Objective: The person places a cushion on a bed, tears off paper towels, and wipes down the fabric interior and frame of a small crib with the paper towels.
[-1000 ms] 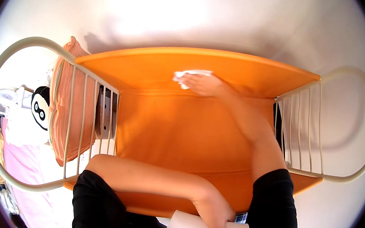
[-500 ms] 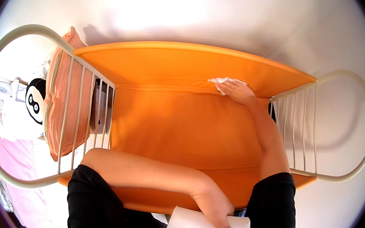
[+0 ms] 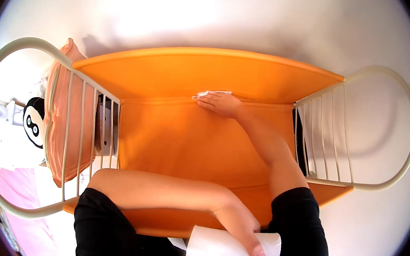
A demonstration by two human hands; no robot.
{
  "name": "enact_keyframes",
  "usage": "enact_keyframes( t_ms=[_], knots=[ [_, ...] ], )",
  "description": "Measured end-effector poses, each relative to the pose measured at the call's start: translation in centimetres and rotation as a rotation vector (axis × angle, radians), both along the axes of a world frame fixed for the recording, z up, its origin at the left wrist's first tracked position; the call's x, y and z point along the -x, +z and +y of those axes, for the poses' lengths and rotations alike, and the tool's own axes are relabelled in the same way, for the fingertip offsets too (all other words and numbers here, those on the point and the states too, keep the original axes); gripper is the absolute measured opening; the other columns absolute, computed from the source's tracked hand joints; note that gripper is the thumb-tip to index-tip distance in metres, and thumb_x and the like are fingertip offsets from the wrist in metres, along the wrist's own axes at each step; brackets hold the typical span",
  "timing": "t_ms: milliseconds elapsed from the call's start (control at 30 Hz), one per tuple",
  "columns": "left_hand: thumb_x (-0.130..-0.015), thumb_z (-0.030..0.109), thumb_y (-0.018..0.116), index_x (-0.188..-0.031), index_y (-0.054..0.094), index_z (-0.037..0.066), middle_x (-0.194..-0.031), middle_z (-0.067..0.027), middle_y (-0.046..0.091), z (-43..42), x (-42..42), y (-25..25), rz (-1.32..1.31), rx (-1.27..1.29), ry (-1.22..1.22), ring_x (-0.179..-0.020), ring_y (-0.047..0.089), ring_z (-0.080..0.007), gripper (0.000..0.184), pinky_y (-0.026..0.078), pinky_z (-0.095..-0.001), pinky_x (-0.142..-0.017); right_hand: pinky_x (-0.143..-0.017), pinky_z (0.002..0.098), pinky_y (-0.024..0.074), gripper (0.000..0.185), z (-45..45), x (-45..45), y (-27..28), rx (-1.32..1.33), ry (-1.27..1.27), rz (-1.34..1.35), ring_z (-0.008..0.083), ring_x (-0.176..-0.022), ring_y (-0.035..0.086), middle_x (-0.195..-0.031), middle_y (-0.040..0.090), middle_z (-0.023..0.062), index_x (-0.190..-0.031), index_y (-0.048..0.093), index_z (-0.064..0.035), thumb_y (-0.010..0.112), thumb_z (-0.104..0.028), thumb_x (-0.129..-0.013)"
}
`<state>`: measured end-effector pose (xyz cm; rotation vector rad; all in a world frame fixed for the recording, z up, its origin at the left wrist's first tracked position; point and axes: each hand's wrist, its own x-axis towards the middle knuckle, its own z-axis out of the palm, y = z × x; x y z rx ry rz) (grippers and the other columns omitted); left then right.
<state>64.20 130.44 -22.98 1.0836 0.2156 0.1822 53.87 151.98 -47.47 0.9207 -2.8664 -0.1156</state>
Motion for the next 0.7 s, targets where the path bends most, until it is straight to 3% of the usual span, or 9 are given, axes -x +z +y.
enact_keyframes(
  t_ms=[100, 200, 333, 433, 500, 567, 633, 667, 700],
  knots=[
    [-0.071, 0.075, 0.054, -0.115, 0.054, -0.007, -0.106, -0.0186, 0.059, 0.3, 1.1, 1.6, 0.020, -0.006, -0.080, -0.100, 0.057, -0.0267, 0.093, 0.045, -0.0339, -0.085, -0.109, 0.0308, 0.0273, 0.044, 0.2, -0.6, 2.8, -0.015, -0.149, -0.293, 0.0159, -0.130, 0.036, -0.143, 0.035, -0.0028, -0.140, 0.033, -0.0146, 0.032, -0.019, -0.096],
    [-0.076, 0.071, 0.052, -0.113, 0.054, -0.008, -0.102, -0.0188, 0.061, -0.4, 1.2, 1.8, 0.073, -0.075, 0.026, -0.094, 0.058, -0.0272, 0.087, 0.047, -0.0345, -0.080, -0.109, 0.0297, 0.0282, 0.042, 2.8, -4.0, 4.1, 0.106, -0.169, -0.227, 0.0160, -0.130, 0.036, -0.143, 0.037, -0.0041, -0.138, 0.036, -0.0143, 0.031, -0.025, -0.098],
    [-0.075, 0.069, 0.055, -0.113, 0.054, -0.007, -0.103, -0.0192, 0.061, 0.5, 1.1, 1.8, 0.130, -0.073, -0.035, -0.095, 0.058, -0.0282, 0.085, 0.047, -0.0345, -0.081, -0.106, 0.0322, 0.0329, 0.038, 8.5, -11.1, 4.8, 0.031, -0.651, -0.411, 0.0215, -0.127, 0.041, -0.140, 0.042, 0.0013, -0.131, 0.045, -0.0094, 0.035, -0.024, -0.097],
    [-0.074, 0.059, 0.065, -0.113, 0.055, -0.004, -0.101, -0.0170, 0.063, 0.8, 1.4, 2.5, 0.226, -0.275, -0.086, -0.093, 0.059, -0.0264, 0.075, 0.047, -0.0342, -0.081, -0.105, 0.0352, 0.0337, 0.034, 11.4, -14.5, 7.1, -0.291, -0.391, -0.200, 0.0254, -0.124, 0.044, -0.135, 0.046, 0.0083, -0.126, 0.049, -0.0092, 0.036, -0.020, -0.097],
    [-0.071, 0.047, 0.074, -0.112, 0.057, -0.001, -0.099, -0.0149, 0.064, 2.0, 4.5, 4.8, 0.260, -0.257, -0.113, -0.092, 0.059, -0.0219, 0.066, 0.048, -0.0329, -0.080, -0.102, 0.0363, 0.0362, 0.032, 10.0, -16.2, 9.9, 0.000, -0.549, -0.096, 0.0272, -0.120, 0.047, -0.130, 0.049, 0.0123, -0.123, 0.051, -0.0081, 0.036, -0.019, -0.097],
    [-0.070, 0.043, 0.074, -0.103, 0.061, 0.000, -0.089, -0.0093, 0.065, 1.6, 9.3, 4.7, 0.227, -0.309, 0.374, -0.085, 0.060, -0.0176, 0.056, 0.049, -0.0301, -0.073, -0.094, 0.0383, 0.0426, 0.029, 9.0, -16.4, 13.4, 0.454, -0.854, -0.012, 0.0339, -0.109, 0.054, -0.117, 0.056, 0.0194, -0.116, 0.053, -0.0044, 0.040, -0.019, -0.094],
    [-0.075, 0.035, 0.073, -0.110, 0.057, 0.003, -0.094, -0.0084, 0.064, 1.3, 13.4, 5.7, 0.294, -0.399, 0.922, -0.086, 0.061, -0.0188, 0.051, 0.050, -0.0318, -0.078, -0.091, 0.0388, 0.0441, 0.029, 10.0, -16.0, 15.1, 0.568, -1.153, 0.125, 0.0350, -0.106, 0.055, -0.114, 0.057, 0.0200, -0.115, 0.053, -0.0040, 0.044, -0.018, -0.092],
    [-0.074, 0.032, 0.073, -0.112, 0.057, 0.003, -0.107, -0.0108, 0.061, 1.1, 15.0, 6.9, 0.858, -0.449, 1.075, -0.101, 0.058, -0.0242, 0.050, 0.048, -0.0348, -0.086, -0.087, 0.0392, 0.0456, 0.030, 10.5, -15.7, 15.8, 0.688, -1.420, 0.262, 0.0360, -0.103, 0.055, -0.111, 0.058, 0.0207, -0.115, 0.053, -0.0035, 0.047, -0.018, -0.090],
    [-0.073, 0.030, 0.073, -0.110, 0.058, 0.003, -0.112, -0.0122, 0.059, 1.7, 16.2, 6.6, 0.924, -0.818, 1.263, -0.108, 0.053, -0.0261, 0.048, 0.046, -0.0365, -0.090, -0.080, 0.0425, 0.0453, 0.026, 11.3, -15.5, 16.7, 0.761, -1.525, 0.412, 0.0373, -0.094, 0.057, -0.104, 0.058, 0.0214, -0.109, 0.054, -0.0019, 0.047, -0.018, -0.089]
  ],
)
